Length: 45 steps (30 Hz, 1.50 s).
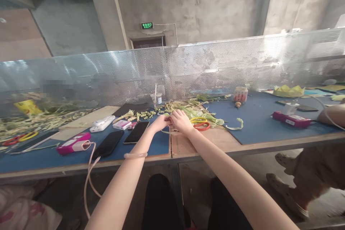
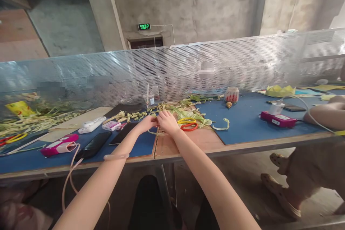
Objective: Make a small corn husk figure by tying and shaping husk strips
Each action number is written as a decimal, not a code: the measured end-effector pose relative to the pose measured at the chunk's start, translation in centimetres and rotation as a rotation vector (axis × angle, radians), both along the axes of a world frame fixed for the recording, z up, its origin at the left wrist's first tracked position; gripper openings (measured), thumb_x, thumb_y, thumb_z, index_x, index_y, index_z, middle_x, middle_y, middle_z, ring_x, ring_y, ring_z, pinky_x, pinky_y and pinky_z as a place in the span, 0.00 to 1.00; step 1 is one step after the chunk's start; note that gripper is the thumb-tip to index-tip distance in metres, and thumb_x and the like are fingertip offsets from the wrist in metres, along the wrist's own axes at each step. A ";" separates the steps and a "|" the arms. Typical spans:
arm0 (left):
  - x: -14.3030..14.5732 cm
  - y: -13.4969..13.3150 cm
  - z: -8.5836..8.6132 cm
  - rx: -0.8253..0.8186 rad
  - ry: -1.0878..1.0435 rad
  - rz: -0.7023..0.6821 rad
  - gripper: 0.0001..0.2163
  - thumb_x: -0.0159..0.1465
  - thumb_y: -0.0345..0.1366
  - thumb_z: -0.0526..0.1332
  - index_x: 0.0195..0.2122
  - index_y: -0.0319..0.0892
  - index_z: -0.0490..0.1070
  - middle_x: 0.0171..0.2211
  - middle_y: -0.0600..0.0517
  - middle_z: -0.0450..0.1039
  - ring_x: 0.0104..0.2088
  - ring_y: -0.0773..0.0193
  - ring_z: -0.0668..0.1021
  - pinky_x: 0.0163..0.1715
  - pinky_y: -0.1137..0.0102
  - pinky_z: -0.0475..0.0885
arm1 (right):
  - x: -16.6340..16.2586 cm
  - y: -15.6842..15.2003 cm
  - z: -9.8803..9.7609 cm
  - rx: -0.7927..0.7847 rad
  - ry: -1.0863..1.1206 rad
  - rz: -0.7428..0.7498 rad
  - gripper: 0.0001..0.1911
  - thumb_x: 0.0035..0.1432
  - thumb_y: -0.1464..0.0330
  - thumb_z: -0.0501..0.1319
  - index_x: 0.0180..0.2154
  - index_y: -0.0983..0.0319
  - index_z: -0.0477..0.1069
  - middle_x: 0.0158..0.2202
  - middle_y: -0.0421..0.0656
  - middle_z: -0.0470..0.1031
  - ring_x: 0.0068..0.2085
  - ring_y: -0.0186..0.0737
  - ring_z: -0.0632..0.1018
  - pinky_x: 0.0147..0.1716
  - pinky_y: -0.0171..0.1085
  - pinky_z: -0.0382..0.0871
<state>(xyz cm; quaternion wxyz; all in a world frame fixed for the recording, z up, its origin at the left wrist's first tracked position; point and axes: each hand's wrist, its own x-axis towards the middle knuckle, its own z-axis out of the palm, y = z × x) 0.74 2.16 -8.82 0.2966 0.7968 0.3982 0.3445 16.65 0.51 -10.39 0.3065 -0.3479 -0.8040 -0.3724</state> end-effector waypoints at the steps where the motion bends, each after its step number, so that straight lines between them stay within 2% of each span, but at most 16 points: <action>1: 0.0 0.0 0.0 -0.013 -0.009 -0.015 0.04 0.50 0.34 0.60 0.21 0.40 0.70 0.21 0.53 0.73 0.27 0.61 0.74 0.30 0.68 0.69 | 0.0 -0.1 0.0 0.004 -0.005 0.008 0.12 0.63 0.70 0.49 0.34 0.65 0.69 0.35 0.48 0.67 0.38 0.45 0.64 0.38 0.40 0.56; 10: -0.1 -0.5 0.7 -0.071 -0.100 -0.021 0.04 0.49 0.32 0.59 0.22 0.38 0.72 0.21 0.53 0.72 0.27 0.63 0.74 0.36 0.66 0.71 | -0.1 0.0 0.0 0.031 0.076 0.071 0.14 0.65 0.68 0.47 0.33 0.64 0.68 0.33 0.47 0.66 0.36 0.43 0.63 0.38 0.39 0.54; 17: -0.4 -0.6 0.7 -0.101 -0.096 -0.007 0.04 0.50 0.31 0.60 0.24 0.37 0.74 0.22 0.53 0.73 0.29 0.64 0.74 0.35 0.67 0.71 | 0.0 0.1 -0.1 0.055 0.098 0.112 0.12 0.64 0.70 0.48 0.32 0.63 0.68 0.32 0.46 0.67 0.35 0.42 0.64 0.37 0.39 0.55; 22: -0.2 -0.6 0.7 -0.109 -0.114 0.004 0.06 0.52 0.35 0.61 0.27 0.38 0.75 0.25 0.52 0.75 0.28 0.65 0.74 0.34 0.69 0.71 | -0.1 -0.2 0.2 -0.019 0.229 0.072 0.12 0.63 0.70 0.48 0.34 0.64 0.69 0.33 0.47 0.70 0.38 0.43 0.65 0.39 0.39 0.56; 25: -0.2 -0.7 0.8 -0.109 -0.129 0.037 0.07 0.53 0.36 0.61 0.28 0.38 0.76 0.25 0.51 0.75 0.27 0.66 0.74 0.31 0.70 0.70 | 0.3 -0.6 0.3 -0.096 0.308 0.043 0.12 0.60 0.72 0.49 0.41 0.65 0.69 0.38 0.49 0.72 0.41 0.46 0.66 0.41 0.40 0.56; 28: -0.2 -0.5 0.8 -0.094 -0.123 0.036 0.08 0.54 0.34 0.59 0.28 0.38 0.76 0.26 0.50 0.75 0.27 0.65 0.74 0.30 0.71 0.70 | 0.6 -0.9 0.2 -0.180 0.295 0.081 0.15 0.57 0.74 0.51 0.46 0.65 0.68 0.42 0.49 0.73 0.44 0.47 0.65 0.44 0.42 0.56; 32: -0.4 -0.2 0.7 -0.087 -0.119 0.022 0.08 0.53 0.33 0.56 0.25 0.39 0.74 0.26 0.50 0.75 0.28 0.64 0.74 0.30 0.70 0.70 | 0.5 -0.6 -0.2 -0.226 0.299 0.104 0.12 0.57 0.72 0.51 0.41 0.63 0.70 0.38 0.48 0.74 0.44 0.47 0.65 0.45 0.43 0.54; 39: -0.2 -0.6 1.0 -0.136 -0.241 0.045 0.13 0.52 0.28 0.54 0.37 0.38 0.74 0.32 0.48 0.77 0.34 0.62 0.76 0.31 0.70 0.70 | 0.5 -0.1 -0.4 -0.194 0.382 0.028 0.11 0.61 0.68 0.51 0.36 0.62 0.70 0.38 0.48 0.71 0.44 0.47 0.64 0.42 0.42 0.55; 45: -0.2 -1.0 1.1 -0.075 -0.215 0.064 0.11 0.53 0.36 0.63 0.37 0.38 0.73 0.34 0.48 0.76 0.36 0.61 0.77 0.32 0.70 0.70 | 0.5 0.1 -0.3 -0.184 0.406 0.014 0.11 0.61 0.67 0.51 0.31 0.62 0.70 0.34 0.47 0.72 0.41 0.46 0.65 0.41 0.42 0.55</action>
